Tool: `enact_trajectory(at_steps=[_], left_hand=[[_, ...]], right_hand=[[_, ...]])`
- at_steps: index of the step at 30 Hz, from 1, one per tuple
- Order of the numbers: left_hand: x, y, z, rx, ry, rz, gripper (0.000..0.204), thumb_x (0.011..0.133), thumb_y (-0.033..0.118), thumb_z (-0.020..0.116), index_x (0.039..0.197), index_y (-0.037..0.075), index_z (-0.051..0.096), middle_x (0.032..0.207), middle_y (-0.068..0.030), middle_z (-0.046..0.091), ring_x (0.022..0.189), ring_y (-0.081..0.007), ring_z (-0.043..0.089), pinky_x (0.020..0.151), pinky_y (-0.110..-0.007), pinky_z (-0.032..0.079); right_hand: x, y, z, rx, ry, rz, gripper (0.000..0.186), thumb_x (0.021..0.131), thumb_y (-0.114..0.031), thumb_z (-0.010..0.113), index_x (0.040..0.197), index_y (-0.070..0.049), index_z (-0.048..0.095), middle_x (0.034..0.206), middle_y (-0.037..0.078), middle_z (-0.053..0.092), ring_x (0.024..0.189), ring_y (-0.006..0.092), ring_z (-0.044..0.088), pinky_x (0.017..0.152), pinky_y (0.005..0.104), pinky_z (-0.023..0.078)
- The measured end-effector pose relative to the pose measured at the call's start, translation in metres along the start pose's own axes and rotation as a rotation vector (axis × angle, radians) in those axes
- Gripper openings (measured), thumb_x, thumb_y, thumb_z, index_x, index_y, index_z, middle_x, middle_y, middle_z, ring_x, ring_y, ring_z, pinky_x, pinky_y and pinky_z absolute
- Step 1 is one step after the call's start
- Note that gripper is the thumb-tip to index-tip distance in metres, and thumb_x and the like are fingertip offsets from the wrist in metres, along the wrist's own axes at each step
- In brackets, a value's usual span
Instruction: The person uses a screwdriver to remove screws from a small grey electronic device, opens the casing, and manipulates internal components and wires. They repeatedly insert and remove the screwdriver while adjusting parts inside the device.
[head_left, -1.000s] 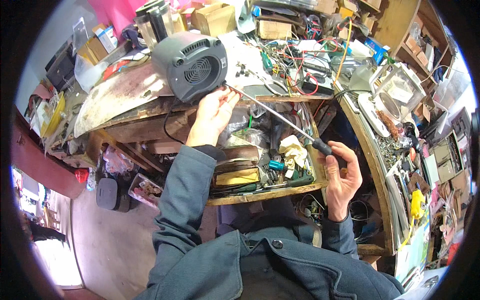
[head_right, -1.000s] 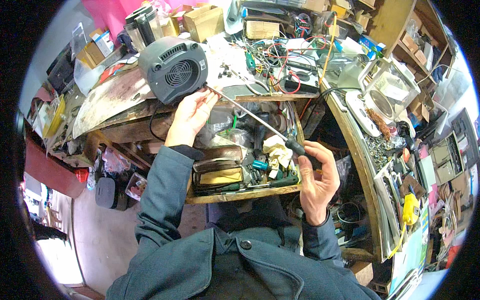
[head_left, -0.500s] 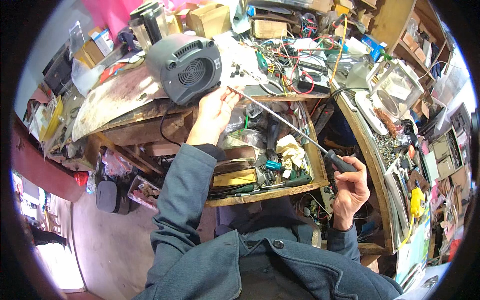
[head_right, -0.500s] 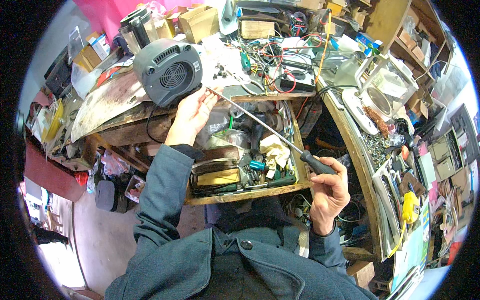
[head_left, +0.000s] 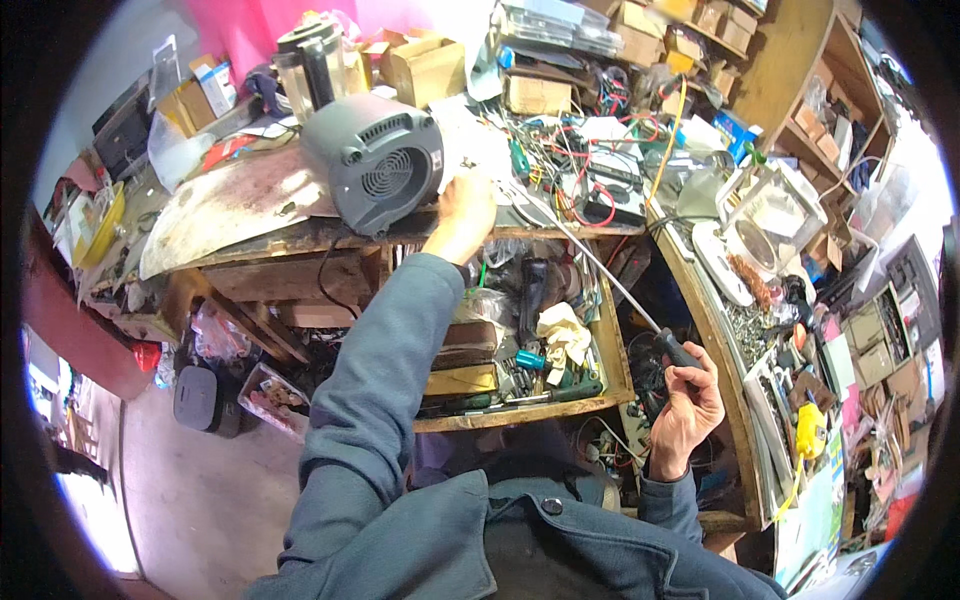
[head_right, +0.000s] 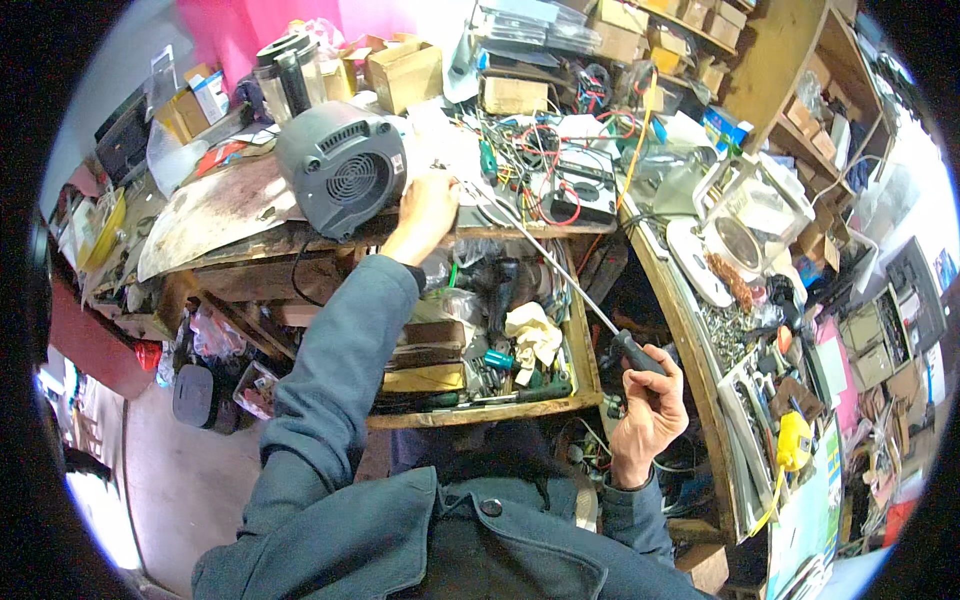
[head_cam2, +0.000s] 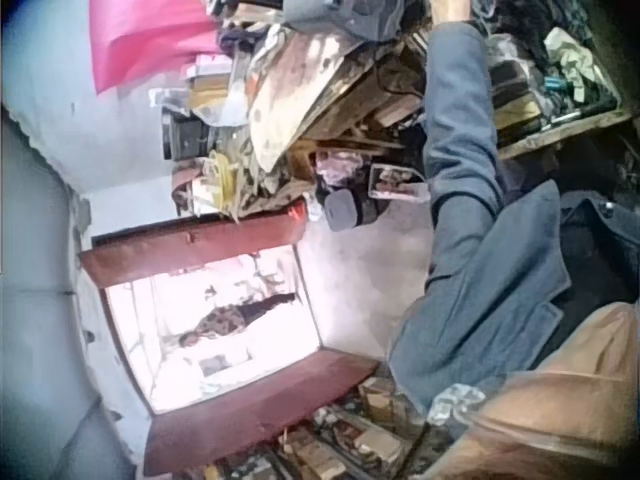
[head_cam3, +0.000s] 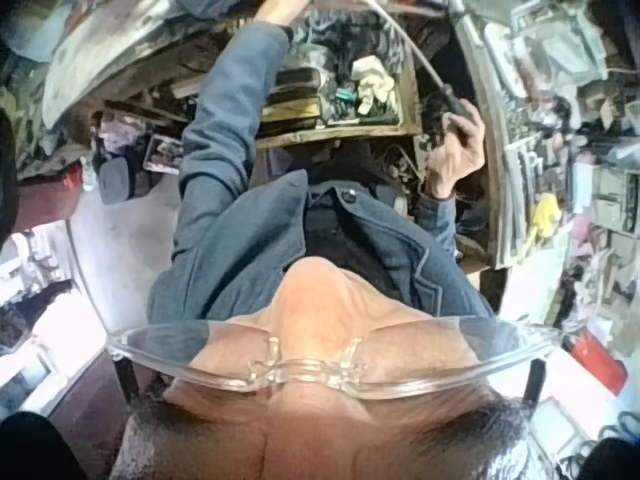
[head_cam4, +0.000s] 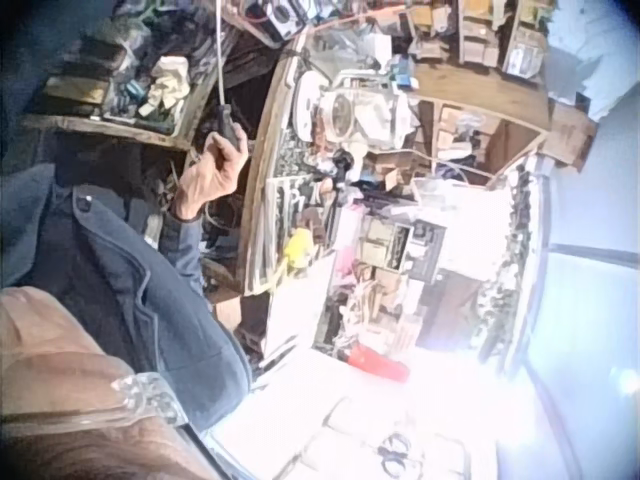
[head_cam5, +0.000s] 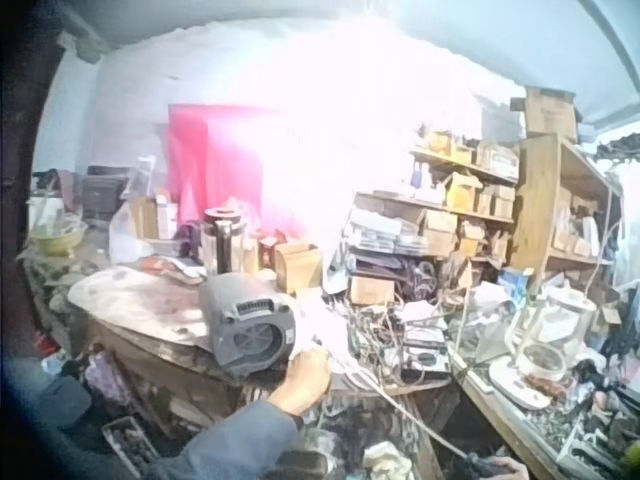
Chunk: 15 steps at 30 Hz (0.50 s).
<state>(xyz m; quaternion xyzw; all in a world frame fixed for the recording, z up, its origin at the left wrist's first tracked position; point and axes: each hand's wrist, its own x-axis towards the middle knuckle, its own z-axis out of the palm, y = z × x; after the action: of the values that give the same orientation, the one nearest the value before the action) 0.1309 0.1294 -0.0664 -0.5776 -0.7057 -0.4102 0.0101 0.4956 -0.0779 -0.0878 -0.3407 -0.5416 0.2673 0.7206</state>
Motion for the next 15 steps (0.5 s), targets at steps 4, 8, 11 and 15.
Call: enact_trajectory(at_steps=[4,8,11,15], left_hand=[[-0.015,0.003,-0.008,-0.003,0.074,0.175,0.023,0.099,0.016,0.058,0.095,-0.001,0.073,0.088,-0.0293,0.072,0.084,-0.0479,0.074,0.074,-0.055,0.06],[-0.059,0.019,-0.055,-0.008,0.27,0.372,0.02,0.099,0.022,0.067,0.104,0.003,0.073,0.086,-0.0205,0.074,0.077,-0.0408,0.073,0.068,-0.049,0.059],[-0.08,0.014,-0.1,0.041,0.473,0.508,0.022,0.091,0.01,0.075,0.113,0.008,0.074,0.093,-0.011,0.075,0.087,-0.0291,0.073,0.075,-0.041,0.059],[-0.072,-0.013,-0.171,0.146,0.662,0.529,0.051,0.09,0.004,0.071,0.141,0.004,0.062,0.13,-0.0167,0.066,0.123,-0.0349,0.063,0.106,-0.045,0.051]], right_hand=[[0.015,0.02,0.016,-0.076,-0.05,-0.055,0.014,0.094,0.013,0.067,0.101,0.003,0.072,0.135,0.021,0.064,0.117,0.0274,0.07,0.105,0.0425,0.06],[0.041,0.046,0.055,-0.082,-0.06,-0.077,0.017,0.092,0.011,0.072,0.105,0.002,0.075,0.128,0.015,0.07,0.116,0.0209,0.067,0.099,0.0315,0.053],[0.068,0.064,0.094,-0.137,-0.071,-0.14,0.02,0.091,0.008,0.074,0.11,0.002,0.077,0.124,0.013,0.073,0.116,0.0211,0.068,0.103,0.0323,0.051],[0.108,0.096,0.145,-0.133,-0.123,-0.251,0.026,0.09,0.005,0.076,0.116,0.001,0.078,0.122,0.013,0.074,0.115,0.0224,0.069,0.101,0.0333,0.052]])
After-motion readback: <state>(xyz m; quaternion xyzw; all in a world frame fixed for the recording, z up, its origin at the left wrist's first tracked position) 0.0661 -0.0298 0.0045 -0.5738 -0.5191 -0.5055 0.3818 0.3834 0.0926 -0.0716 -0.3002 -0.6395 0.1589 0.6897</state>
